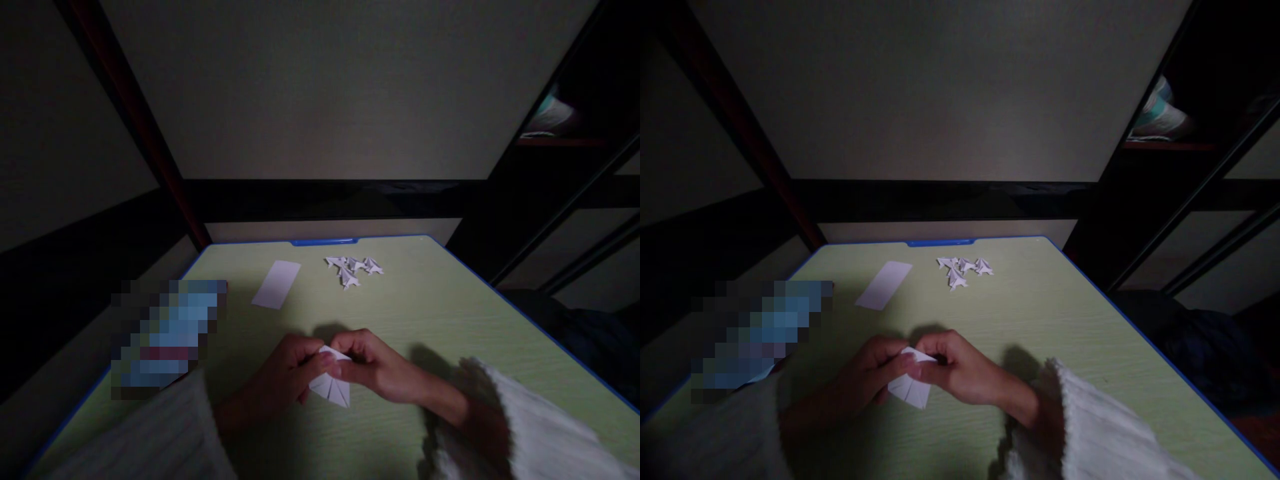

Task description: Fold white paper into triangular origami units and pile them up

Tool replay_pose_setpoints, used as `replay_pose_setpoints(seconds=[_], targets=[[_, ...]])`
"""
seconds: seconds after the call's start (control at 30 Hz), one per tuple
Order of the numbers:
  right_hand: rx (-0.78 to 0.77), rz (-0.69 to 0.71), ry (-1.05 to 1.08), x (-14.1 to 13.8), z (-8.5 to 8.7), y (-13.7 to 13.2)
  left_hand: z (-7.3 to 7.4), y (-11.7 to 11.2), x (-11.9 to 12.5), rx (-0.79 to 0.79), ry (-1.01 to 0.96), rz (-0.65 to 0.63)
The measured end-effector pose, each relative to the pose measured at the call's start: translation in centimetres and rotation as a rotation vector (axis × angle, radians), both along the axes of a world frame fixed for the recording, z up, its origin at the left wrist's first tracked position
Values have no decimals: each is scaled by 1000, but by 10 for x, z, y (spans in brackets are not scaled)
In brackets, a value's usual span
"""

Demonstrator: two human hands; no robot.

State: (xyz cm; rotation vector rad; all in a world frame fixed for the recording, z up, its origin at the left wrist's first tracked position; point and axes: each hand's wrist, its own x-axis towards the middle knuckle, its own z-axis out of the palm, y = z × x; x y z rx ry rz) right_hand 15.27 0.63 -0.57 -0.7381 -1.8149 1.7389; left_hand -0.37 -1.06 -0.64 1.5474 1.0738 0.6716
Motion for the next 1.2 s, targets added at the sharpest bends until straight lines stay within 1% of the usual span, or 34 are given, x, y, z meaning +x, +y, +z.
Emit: replay_pose_setpoints(seconds=[0.13, 0.3, 0.37, 0.43, 0.53, 0.67, 0.9, 1.2], targets=[[-50, -42, 32, -2, 0, -1, -2, 1, -1, -19, -38, 61], [-152, -90, 119, -4, -1, -1, -2, 5, 1, -50, -103, 210], [-168, -113, 130, -4, -1, 0, -1, 5, 2, -65, -126, 254], [-166, -129, 128, -4, -1, 1, 0, 5, 4, -75, -150, 272], [-162, -126, 133, -4, -1, 2, -1, 6, 5, -67, -173, 241], [-168, -131, 139, -5, -2, 1, -2, 6, 4, -54, -114, 177], [-181, -103, 138, -4, -4, 1, 0, 4, 2, -49, -103, 158], [-167, -86, 132, -3, -5, 0, -4, 5, 0, -91, -145, 146]])
